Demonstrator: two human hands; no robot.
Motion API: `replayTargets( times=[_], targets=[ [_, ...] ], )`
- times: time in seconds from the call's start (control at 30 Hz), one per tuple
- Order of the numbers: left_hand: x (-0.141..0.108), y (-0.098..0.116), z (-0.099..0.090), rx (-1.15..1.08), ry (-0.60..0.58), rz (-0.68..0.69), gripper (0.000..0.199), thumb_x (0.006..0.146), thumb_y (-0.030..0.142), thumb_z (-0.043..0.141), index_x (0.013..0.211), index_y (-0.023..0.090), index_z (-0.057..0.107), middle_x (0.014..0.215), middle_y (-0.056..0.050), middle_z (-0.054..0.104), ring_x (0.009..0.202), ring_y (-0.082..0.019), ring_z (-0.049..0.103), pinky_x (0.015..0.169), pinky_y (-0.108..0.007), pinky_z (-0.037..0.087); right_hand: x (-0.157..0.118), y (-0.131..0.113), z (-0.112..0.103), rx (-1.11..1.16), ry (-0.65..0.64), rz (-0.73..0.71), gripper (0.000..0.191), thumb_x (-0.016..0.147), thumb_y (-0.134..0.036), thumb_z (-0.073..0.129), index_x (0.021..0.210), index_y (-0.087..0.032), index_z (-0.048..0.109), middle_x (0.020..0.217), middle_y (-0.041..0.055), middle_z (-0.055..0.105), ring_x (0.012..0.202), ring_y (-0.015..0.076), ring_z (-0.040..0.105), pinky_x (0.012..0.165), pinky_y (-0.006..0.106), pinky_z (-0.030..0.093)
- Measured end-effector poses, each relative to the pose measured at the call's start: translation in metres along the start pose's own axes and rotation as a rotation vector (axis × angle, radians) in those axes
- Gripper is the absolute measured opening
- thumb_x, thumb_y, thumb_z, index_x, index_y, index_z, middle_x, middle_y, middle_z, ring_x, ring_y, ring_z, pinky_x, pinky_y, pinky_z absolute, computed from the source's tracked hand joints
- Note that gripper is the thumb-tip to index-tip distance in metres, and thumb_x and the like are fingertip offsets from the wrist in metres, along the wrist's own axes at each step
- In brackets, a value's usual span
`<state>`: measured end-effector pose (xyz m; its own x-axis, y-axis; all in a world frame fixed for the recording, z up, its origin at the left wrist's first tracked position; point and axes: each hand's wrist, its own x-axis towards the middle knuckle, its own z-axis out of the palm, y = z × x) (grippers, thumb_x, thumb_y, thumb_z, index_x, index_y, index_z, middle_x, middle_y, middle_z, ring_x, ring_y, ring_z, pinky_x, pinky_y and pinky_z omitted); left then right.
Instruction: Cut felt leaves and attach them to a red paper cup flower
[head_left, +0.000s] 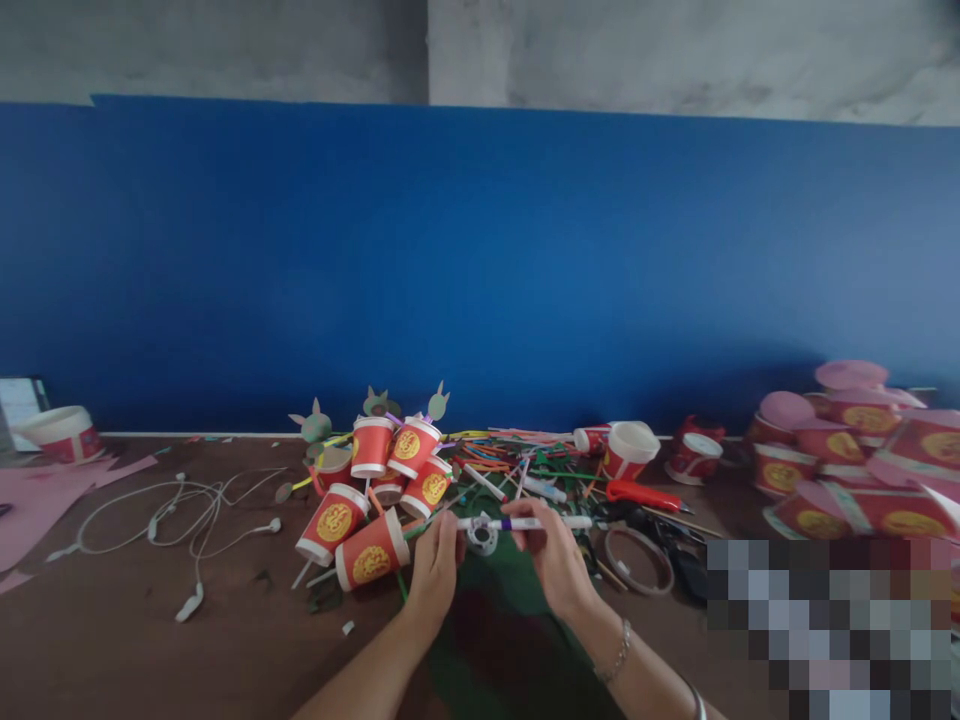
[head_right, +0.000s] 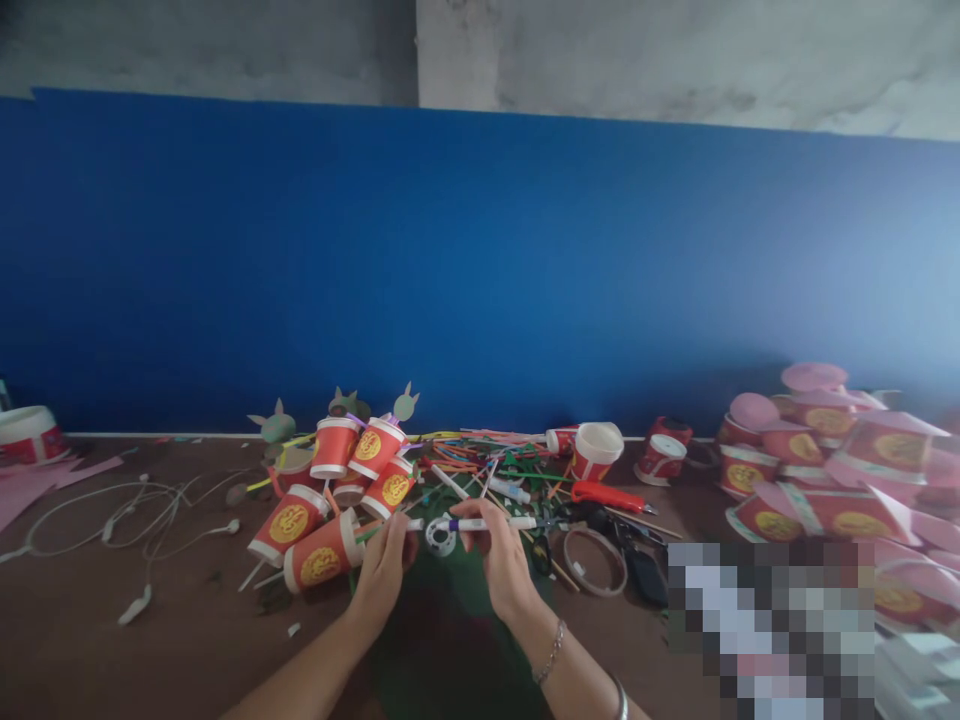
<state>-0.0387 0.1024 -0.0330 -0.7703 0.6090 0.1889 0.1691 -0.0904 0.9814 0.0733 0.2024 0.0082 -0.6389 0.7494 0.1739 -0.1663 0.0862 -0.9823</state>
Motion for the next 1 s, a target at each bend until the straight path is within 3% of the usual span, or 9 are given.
replayTargets(
  times=[0.17, 0.4, 0.6, 0.67, 0.77, 1.0],
  targets=[
    [0.0, 0.003, -0.001, 0.071, -0.091, 0.082, 0.045, 0.089, 0.049, 0.028, 0.056, 0.02, 0.038, 0.051, 0.003, 0.038, 0.049, -0.012, 0.038, 0.047, -0.025, 0.03, -0.002, 0.003, 0.004, 0.048, 0.016, 0.011, 0.034, 0.084, -0.045, 0.044, 0.065, -0.018, 0.054, 0.057, 0.0001, 0.048, 0.056, 0.0142, 0.044, 0.056, 0.026, 0.035],
    [-0.002, 0.014, -0.001, 0.107, -0.248, 0.054, 0.052, 0.088, 0.054, 0.025, 0.049, 0.02, 0.034, 0.044, 0.005, 0.033, 0.044, -0.01, 0.034, 0.046, -0.024, 0.027, -0.008, -0.002, 0.008, 0.044, -0.149, 0.045, 0.037, 0.087, -0.045, 0.036, 0.074, -0.018, 0.058, 0.061, 0.001, 0.054, 0.061, 0.0155, 0.049, 0.061, 0.027, 0.039],
    [0.0, 0.019, -0.003, 0.112, -0.246, 0.078, 0.052, 0.087, 0.054, 0.027, 0.049, 0.02, 0.035, 0.043, 0.005, 0.034, 0.042, -0.01, 0.035, 0.045, -0.024, 0.028, -0.009, 0.011, 0.007, -0.071, -0.135, 0.222, 0.057, 0.087, -0.052, 0.024, 0.057, -0.017, 0.057, 0.054, 0.0024, 0.055, 0.055, 0.0154, 0.05, 0.061, 0.028, 0.04],
    [0.0, 0.019, -0.004, 0.133, -0.278, 0.099, 0.049, 0.088, 0.052, 0.027, 0.051, 0.02, 0.035, 0.045, 0.005, 0.035, 0.044, -0.01, 0.035, 0.046, -0.024, 0.028, -0.008, 0.011, 0.008, -0.049, -0.16, 0.2, 0.061, 0.086, -0.056, 0.022, 0.052, -0.017, 0.054, 0.051, 0.0023, 0.053, 0.052, 0.0147, 0.049, 0.058, 0.027, 0.039],
    [-0.002, 0.016, -0.004, 0.172, -0.292, 0.139, 0.044, 0.09, 0.047, 0.026, 0.056, 0.021, 0.034, 0.049, 0.005, 0.033, 0.047, -0.011, 0.034, 0.048, -0.024, 0.028, -0.007, 0.007, 0.011, -0.031, -0.153, 0.169, 0.061, 0.085, -0.057, 0.024, 0.046, -0.018, 0.05, 0.046, 0.0009, 0.049, 0.048, 0.0127, 0.046, 0.054, 0.025, 0.036],
    [-0.005, 0.007, -0.003, 0.239, -0.291, 0.263, 0.034, 0.091, 0.039, 0.03, 0.062, 0.021, 0.035, 0.055, 0.005, 0.034, 0.05, -0.011, 0.035, 0.049, -0.023, 0.028, -0.009, 0.01, 0.016, 0.168, -0.158, 0.284, 0.056, 0.084, -0.047, 0.026, 0.036, -0.019, 0.039, 0.032, -0.0031, 0.032, 0.035, 0.0086, 0.032, 0.042, 0.023, 0.025]
  ],
)
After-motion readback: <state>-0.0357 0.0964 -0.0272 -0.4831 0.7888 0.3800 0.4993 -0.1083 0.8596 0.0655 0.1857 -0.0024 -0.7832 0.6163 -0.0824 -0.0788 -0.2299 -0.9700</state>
